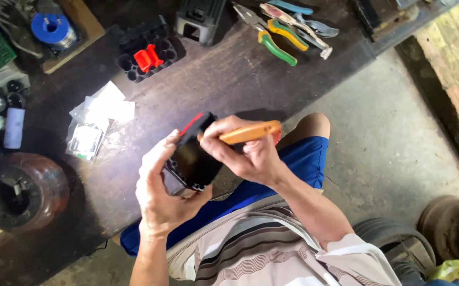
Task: Cleaning a battery case with a brush and applying adhesive labels to its sides.
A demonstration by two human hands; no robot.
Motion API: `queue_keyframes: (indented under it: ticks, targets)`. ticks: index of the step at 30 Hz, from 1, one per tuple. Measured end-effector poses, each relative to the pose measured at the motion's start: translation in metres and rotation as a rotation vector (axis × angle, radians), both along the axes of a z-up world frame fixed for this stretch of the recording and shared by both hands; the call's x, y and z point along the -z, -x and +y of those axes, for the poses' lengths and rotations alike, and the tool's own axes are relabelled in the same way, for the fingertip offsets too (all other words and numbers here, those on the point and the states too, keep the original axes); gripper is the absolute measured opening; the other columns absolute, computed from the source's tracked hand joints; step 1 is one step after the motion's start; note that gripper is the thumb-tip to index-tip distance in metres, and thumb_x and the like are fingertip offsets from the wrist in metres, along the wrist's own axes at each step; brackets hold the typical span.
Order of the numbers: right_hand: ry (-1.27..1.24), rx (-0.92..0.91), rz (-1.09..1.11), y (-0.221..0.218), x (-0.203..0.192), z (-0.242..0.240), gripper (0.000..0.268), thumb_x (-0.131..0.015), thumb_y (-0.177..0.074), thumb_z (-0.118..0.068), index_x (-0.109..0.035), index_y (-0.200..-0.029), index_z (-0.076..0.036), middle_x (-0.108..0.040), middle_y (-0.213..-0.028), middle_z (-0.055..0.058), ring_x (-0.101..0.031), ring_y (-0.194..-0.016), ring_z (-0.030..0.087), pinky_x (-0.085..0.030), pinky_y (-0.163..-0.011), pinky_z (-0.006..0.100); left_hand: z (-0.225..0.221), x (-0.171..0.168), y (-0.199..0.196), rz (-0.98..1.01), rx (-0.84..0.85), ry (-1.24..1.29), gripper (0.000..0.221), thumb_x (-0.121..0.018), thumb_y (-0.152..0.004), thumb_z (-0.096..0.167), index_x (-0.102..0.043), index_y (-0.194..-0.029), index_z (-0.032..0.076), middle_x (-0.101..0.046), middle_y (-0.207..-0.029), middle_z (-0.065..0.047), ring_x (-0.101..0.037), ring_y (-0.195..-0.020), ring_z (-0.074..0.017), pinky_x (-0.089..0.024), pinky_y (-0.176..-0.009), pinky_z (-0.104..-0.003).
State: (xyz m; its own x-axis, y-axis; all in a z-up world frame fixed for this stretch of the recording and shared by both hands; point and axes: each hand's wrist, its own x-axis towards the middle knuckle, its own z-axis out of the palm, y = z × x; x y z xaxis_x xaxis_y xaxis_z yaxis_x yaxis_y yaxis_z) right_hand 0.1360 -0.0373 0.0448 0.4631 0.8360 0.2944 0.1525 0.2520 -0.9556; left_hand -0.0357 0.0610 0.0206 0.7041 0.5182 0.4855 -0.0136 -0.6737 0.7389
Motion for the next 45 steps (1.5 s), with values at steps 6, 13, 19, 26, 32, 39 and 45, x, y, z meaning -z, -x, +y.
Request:
queue_keyframes:
  ticks: [6,13,19,26,32,39,45]
  targets:
    - [-0.028,0.620,-0.993,-0.033,-0.012,-0.036,0.004,-0.076,-0.095,0.003,-0.073,-0.094,0.006,-0.075,-0.093,0.016,-0.071,-0.082,0.026,-0.055,-0.077,0.032,0.000,-0.004,0.001,0.122,-0.416,0.526,0.082,-0.079,-0.060,0.012,-0.052,-0.135,-0.005,-0.063,-0.113,-0.018,-0.068,-0.094,-0.0214,-0.062,-0.076,-0.030]
    - [-0.050,0.452,-0.280,-0.021,-0.017,-0.050,0.016,-0.057,-0.105,-0.008,-0.058,-0.101,0.008,-0.062,-0.099,0.023,-0.072,-0.064,0.027,-0.061,-0.052,0.030,0.002,0.022,0.011,-0.007,-0.347,0.693,0.050,-0.060,-0.077,0.004,-0.057,-0.127,0.008,-0.056,-0.129,-0.010,-0.054,-0.105,-0.0162,-0.053,-0.079,-0.032]
    - [0.111,0.001,-0.248,-0.014,0.003,-0.028,0.009,-0.065,-0.101,-0.008,-0.066,-0.093,-0.004,-0.071,-0.093,0.007,-0.068,-0.090,0.021,-0.055,-0.085,0.033,-0.016,0.005,0.027,0.008,-0.209,0.374,0.094,-0.093,-0.064,0.027,-0.049,-0.140,-0.005,-0.058,-0.131,-0.020,-0.068,-0.111,-0.0254,-0.062,-0.096,-0.033]
    - [0.078,0.516,-0.641,-0.035,-0.013,-0.038,0.019,-0.062,-0.103,-0.008,-0.069,-0.089,0.002,-0.071,-0.089,0.014,-0.067,-0.081,0.028,-0.052,-0.074,0.039,-0.044,-0.044,0.088,0.098,-0.775,-0.165,0.059,-0.067,-0.092,0.023,-0.052,-0.131,-0.019,-0.055,-0.120,-0.032,-0.060,-0.103,-0.0439,-0.049,-0.092,-0.046]
    - [-0.124,0.100,-0.132,0.080,0.030,0.023,0.004,-0.073,-0.087,-0.003,-0.069,-0.088,-0.006,-0.070,-0.084,0.013,-0.072,-0.082,0.031,-0.058,-0.076,0.037,-0.042,-0.031,0.087,0.071,-0.830,-0.176,0.046,-0.058,-0.108,0.011,-0.046,-0.142,-0.018,-0.050,-0.126,-0.033,-0.054,-0.105,-0.0445,-0.045,-0.096,-0.046]
    - [0.081,0.422,-0.386,0.021,0.026,0.001,0.010,-0.069,-0.084,-0.010,-0.070,-0.075,-0.005,-0.068,-0.067,0.014,-0.070,-0.063,0.032,-0.058,-0.058,0.040,-0.043,-0.007,0.094,-0.007,-0.766,0.062,0.057,-0.055,-0.105,0.028,-0.045,-0.142,-0.014,-0.051,-0.122,-0.030,-0.054,-0.100,-0.0391,-0.046,-0.089,-0.042]
    - [0.517,1.115,-1.129,-0.161,0.067,-0.197,0.017,-0.071,-0.104,-0.001,-0.085,-0.096,-0.004,-0.077,-0.077,0.004,-0.066,-0.059,0.011,-0.047,-0.046,0.023,-0.042,0.009,0.100,-0.075,-0.759,0.246,0.067,-0.053,-0.102,0.042,-0.044,-0.143,-0.010,-0.051,-0.119,-0.027,-0.054,-0.096,-0.0350,-0.046,-0.084,-0.039]
